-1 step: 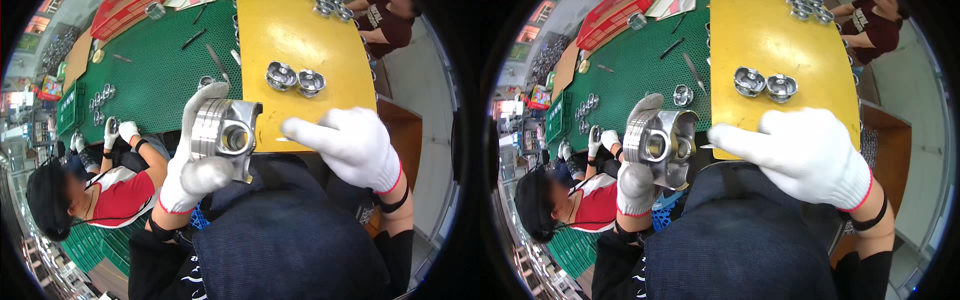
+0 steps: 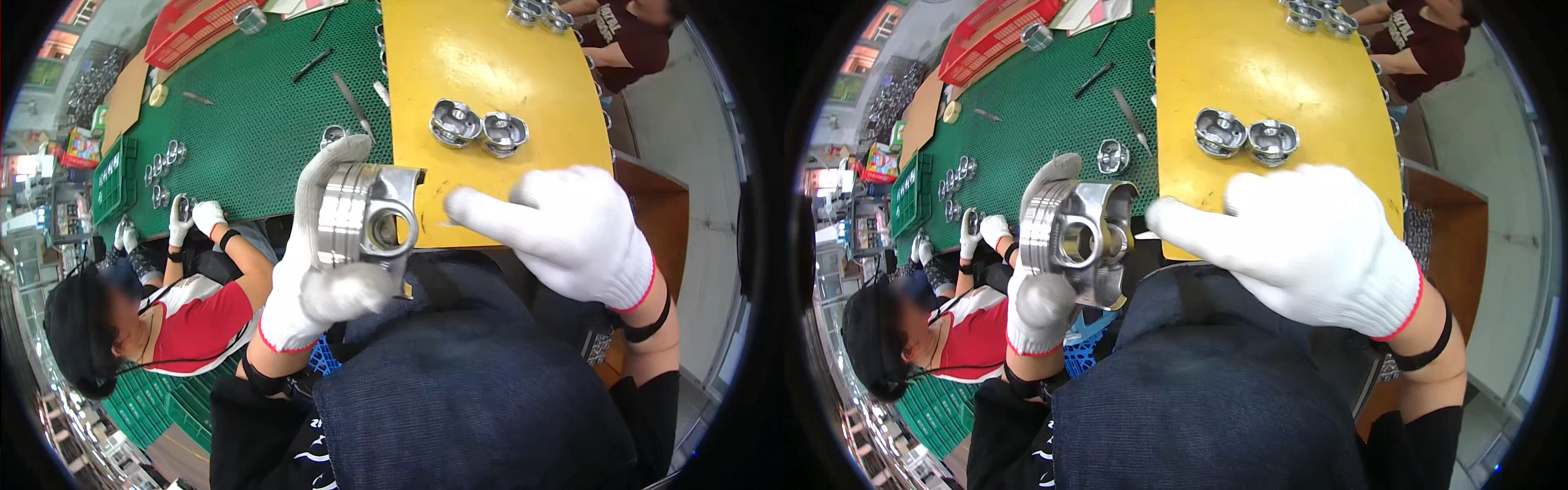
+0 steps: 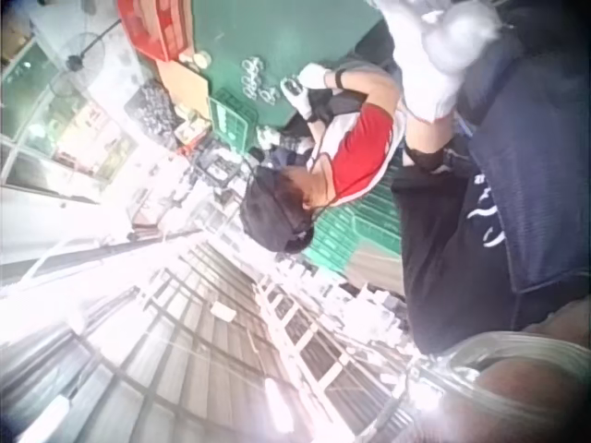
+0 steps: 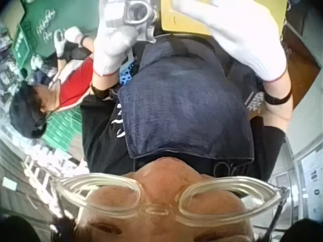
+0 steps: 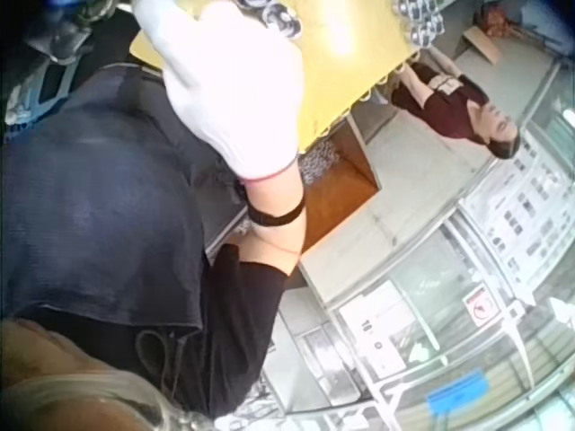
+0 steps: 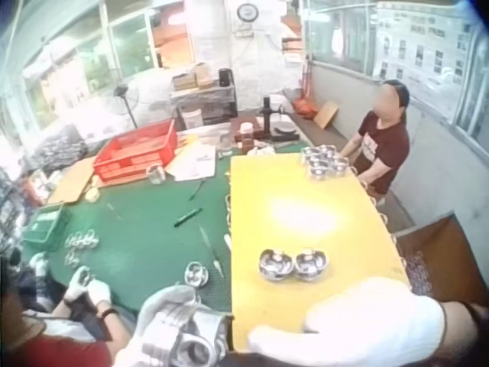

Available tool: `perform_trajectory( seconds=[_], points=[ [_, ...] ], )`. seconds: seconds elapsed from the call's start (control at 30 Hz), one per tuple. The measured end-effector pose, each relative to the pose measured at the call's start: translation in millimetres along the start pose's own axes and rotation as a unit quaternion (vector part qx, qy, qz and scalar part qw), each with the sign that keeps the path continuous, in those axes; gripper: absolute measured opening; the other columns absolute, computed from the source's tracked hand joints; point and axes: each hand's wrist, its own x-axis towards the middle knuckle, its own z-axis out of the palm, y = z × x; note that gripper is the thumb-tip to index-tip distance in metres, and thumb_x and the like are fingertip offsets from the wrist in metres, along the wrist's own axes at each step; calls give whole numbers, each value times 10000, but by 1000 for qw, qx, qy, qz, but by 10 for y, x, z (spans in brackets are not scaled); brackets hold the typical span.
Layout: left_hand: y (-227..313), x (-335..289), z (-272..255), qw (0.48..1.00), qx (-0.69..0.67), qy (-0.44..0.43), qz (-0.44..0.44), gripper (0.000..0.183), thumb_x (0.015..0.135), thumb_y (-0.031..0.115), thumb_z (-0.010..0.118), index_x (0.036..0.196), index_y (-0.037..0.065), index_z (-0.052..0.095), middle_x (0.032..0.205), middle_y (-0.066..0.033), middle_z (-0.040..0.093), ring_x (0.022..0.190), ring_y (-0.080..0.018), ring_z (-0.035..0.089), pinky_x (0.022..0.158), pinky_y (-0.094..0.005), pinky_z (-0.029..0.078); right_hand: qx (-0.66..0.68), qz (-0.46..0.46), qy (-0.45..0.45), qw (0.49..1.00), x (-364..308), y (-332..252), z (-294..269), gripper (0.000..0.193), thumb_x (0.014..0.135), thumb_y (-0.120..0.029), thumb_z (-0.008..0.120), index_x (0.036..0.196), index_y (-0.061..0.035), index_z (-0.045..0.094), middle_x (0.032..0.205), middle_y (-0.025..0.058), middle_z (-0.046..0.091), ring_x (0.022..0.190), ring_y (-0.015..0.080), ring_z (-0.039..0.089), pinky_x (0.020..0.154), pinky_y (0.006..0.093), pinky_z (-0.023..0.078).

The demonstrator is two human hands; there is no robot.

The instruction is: Inspecting, cleaning, and assembling metal piston components at a factory workbench.

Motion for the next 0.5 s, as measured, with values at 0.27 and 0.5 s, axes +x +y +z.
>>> perform_trajectory(
  seconds=[0.27, 0.5],
  points=[
    [-67, 55, -43, 964, 170, -113, 171, 1300, 443, 554, 898, 1380, -34, 215, 1257, -186, 395, 1111, -242, 502, 955, -378, 436, -119, -33, 38, 992, 137, -49, 109, 215, 759, -194, 601, 964, -195, 664, 592, -6, 435, 495, 138, 518, 431, 293, 409],
    [111, -37, -21, 886, 380, -98, 248, 1383, 359, 576, 895, 1389, -38, 204, 1297, -217, 398, 1173, -310, 505, 985, -421, 456, 68, 59, -91, 992, 75, -173, -103, 160, 754, -155, 629, 907, -113, 637, 662, 53, 558, 564, 226, 610, 508, 335, 481]
  ],
)
